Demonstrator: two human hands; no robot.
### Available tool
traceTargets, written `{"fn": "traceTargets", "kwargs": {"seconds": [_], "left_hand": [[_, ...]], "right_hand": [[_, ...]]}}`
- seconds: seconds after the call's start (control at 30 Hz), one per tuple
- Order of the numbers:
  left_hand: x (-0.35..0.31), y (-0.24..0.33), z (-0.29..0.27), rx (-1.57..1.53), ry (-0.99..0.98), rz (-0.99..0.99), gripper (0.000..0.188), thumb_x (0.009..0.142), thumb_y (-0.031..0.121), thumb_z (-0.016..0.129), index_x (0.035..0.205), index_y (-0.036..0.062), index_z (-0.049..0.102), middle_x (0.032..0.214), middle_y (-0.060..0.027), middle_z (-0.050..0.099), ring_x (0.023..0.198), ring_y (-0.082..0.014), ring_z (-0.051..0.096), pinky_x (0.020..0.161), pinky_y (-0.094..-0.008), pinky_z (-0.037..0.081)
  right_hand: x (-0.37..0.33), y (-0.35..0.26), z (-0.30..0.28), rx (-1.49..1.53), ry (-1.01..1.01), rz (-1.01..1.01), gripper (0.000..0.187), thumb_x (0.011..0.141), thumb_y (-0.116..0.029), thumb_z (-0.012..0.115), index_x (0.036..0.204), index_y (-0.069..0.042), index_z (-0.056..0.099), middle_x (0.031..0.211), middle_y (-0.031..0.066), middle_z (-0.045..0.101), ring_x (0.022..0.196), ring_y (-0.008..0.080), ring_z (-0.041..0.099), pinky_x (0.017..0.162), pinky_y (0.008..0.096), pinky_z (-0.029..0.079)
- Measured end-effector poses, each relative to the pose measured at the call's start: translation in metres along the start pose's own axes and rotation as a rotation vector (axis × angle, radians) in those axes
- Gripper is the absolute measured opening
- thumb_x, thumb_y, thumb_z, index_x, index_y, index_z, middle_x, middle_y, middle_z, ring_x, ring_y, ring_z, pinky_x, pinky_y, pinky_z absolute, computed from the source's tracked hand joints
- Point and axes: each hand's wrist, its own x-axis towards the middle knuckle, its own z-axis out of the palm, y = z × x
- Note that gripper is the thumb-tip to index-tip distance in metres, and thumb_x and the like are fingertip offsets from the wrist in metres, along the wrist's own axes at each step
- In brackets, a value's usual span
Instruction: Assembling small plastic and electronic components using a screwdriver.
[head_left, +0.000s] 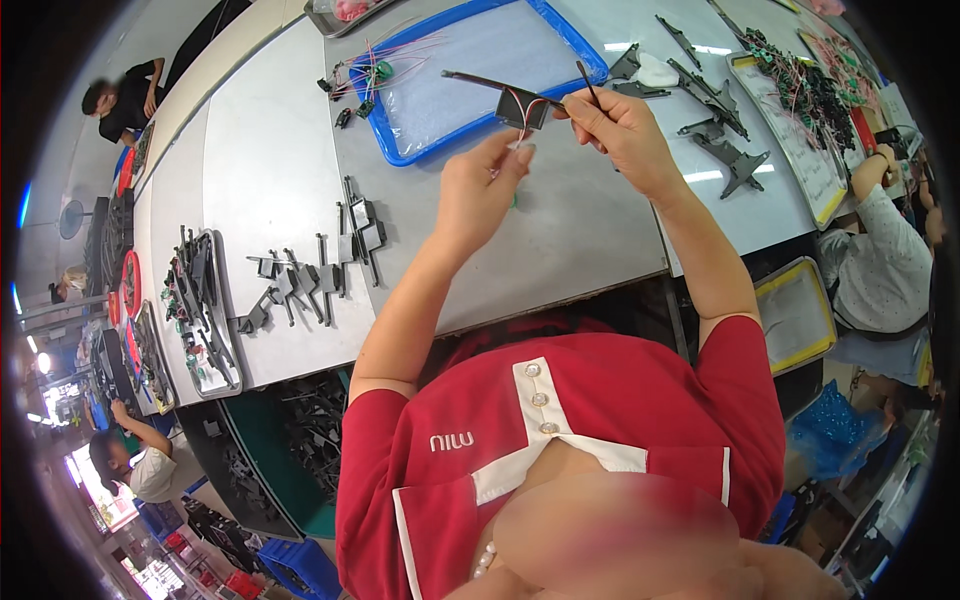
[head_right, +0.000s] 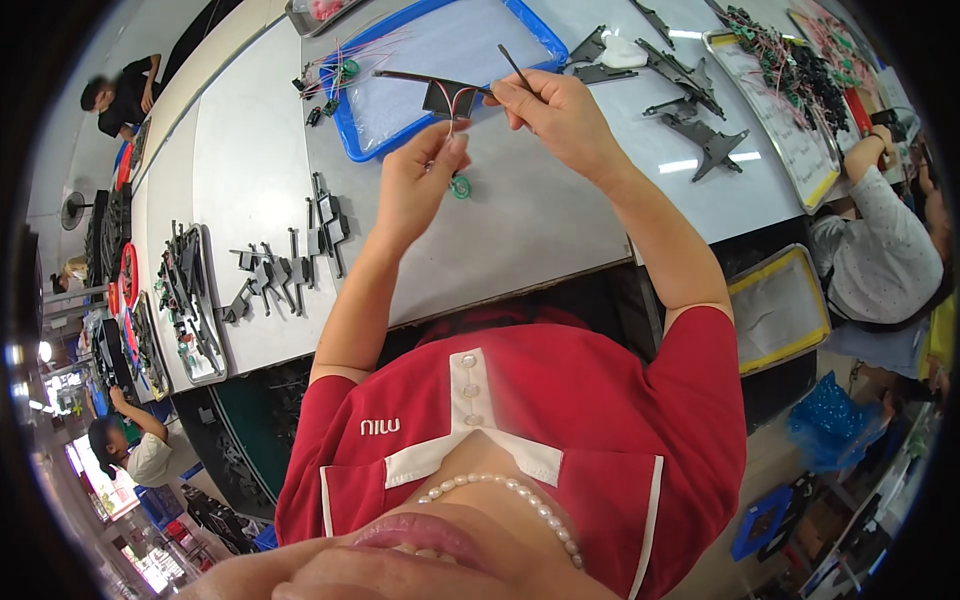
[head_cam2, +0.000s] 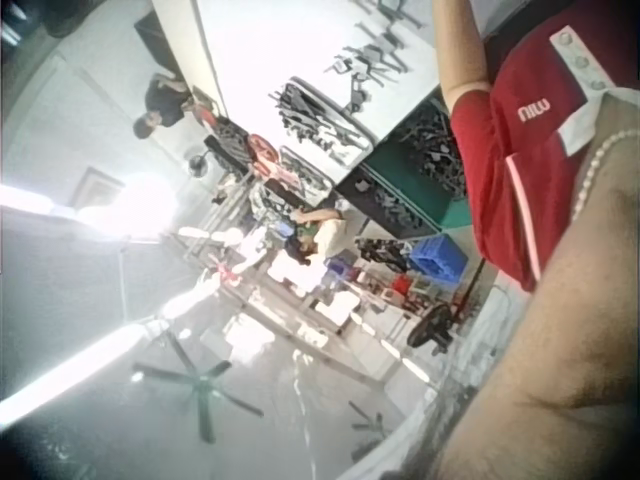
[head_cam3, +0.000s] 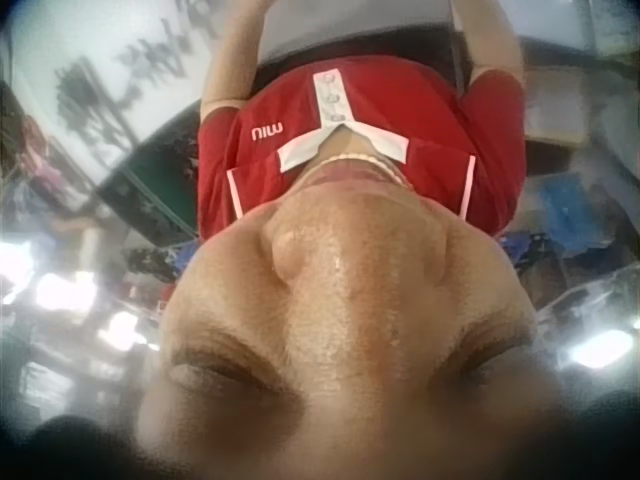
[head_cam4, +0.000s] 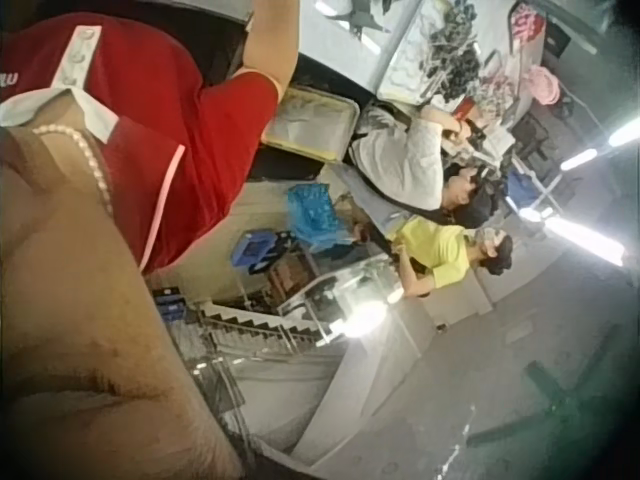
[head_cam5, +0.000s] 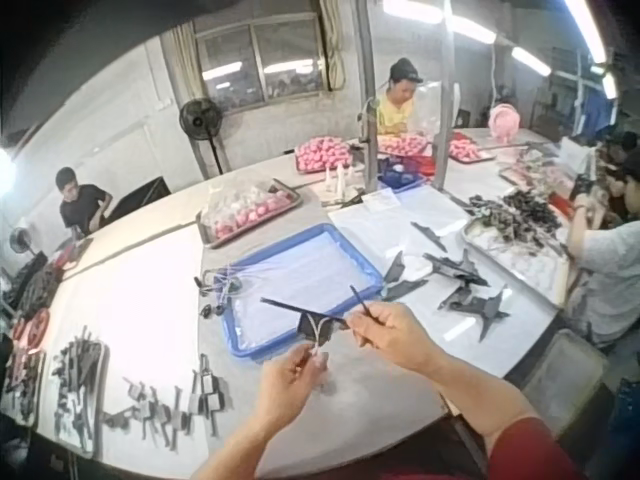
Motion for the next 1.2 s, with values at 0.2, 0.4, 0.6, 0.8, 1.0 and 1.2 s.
{"fn": "traceTargets", "kwargs": {"seconds": [0.2, 0.4, 0.6, 0.8, 1.0, 1.2], "left_hand": [[0.02, 0.015, -0.025, -0.784, -0.176, 0.013, 0.037, 0.085, 0.015, 0.062, 0.113, -0.0077, 0.055, 0.092, -0.0126, 0.065, 0.087, -0.0184, 0.062, 0.077, -0.0296, 0.049], [0.022, 0.019, -0.011, -0.936, -0.021, 0.001, 0.021, 0.086, 0.014, 0.061, 0.098, -0.0038, 0.063, 0.087, -0.0106, 0.067, 0.085, -0.0175, 0.062, 0.083, -0.0295, 0.045], [0.015, 0.014, 0.006, -1.144, 0.157, -0.04, 0.021, 0.088, 0.015, 0.059, 0.102, 0.0005, 0.061, 0.091, -0.0112, 0.066, 0.087, -0.0164, 0.058, 0.077, -0.0288, 0.043], [0.009, 0.008, 0.009, -1.235, 0.093, -0.077, 0.028, 0.093, 0.015, 0.05, 0.115, -0.0014, 0.052, 0.096, -0.0136, 0.063, 0.086, -0.0176, 0.058, 0.067, -0.0287, 0.043], [-0.003, 0.007, 0.018, -1.337, 0.143, -0.061, 0.029, 0.094, 0.017, 0.048, 0.116, -0.0019, 0.05, 0.094, -0.0124, 0.059, 0.087, -0.0229, 0.058, 0.068, -0.0332, 0.045], [-0.003, -0.029, 0.03, -1.431, 0.228, -0.16, 0.02, 0.094, 0.021, 0.051, 0.104, 0.004, 0.055, 0.082, -0.0085, 0.057, 0.056, -0.0069, 0.043, 0.048, -0.0204, 0.033]], "right_hand": [[0.004, -0.013, -0.007, -0.242, -0.1, -0.182, 0.027, 0.09, -0.027, 0.056, 0.083, -0.003, 0.065, 0.061, -0.0041, 0.051, 0.06, 0.0035, 0.044, 0.054, 0.0204, 0.035], [0.002, -0.008, 0.018, 0.111, 0.067, -0.246, 0.023, 0.085, -0.019, 0.065, 0.099, -0.002, 0.059, 0.075, -0.0031, 0.057, 0.062, 0.0035, 0.047, 0.055, 0.0171, 0.037], [-0.013, 0.036, 0.062, 0.338, 0.126, -0.09, 0.021, 0.081, -0.014, 0.069, 0.094, -0.001, 0.059, 0.083, 0.0025, 0.062, 0.072, 0.0048, 0.055, 0.064, 0.0182, 0.045], [-0.018, 0.044, 0.062, 0.268, 0.116, -0.063, 0.022, 0.084, -0.018, 0.066, 0.093, 0.002, 0.062, 0.079, 0.0032, 0.063, 0.072, 0.0067, 0.056, 0.065, 0.0208, 0.045], [-0.021, 0.06, 0.053, 0.36, -0.008, 0.096, 0.021, 0.085, -0.019, 0.064, 0.092, 0.0, 0.062, 0.081, 0.0027, 0.062, 0.073, 0.0062, 0.055, 0.066, 0.0202, 0.043], [-0.028, 0.066, 0.04, 0.237, -0.241, 0.318, 0.02, 0.084, -0.02, 0.064, 0.09, -0.002, 0.063, 0.079, 0.0024, 0.063, 0.075, 0.0065, 0.055, 0.069, 0.0211, 0.043]]}}
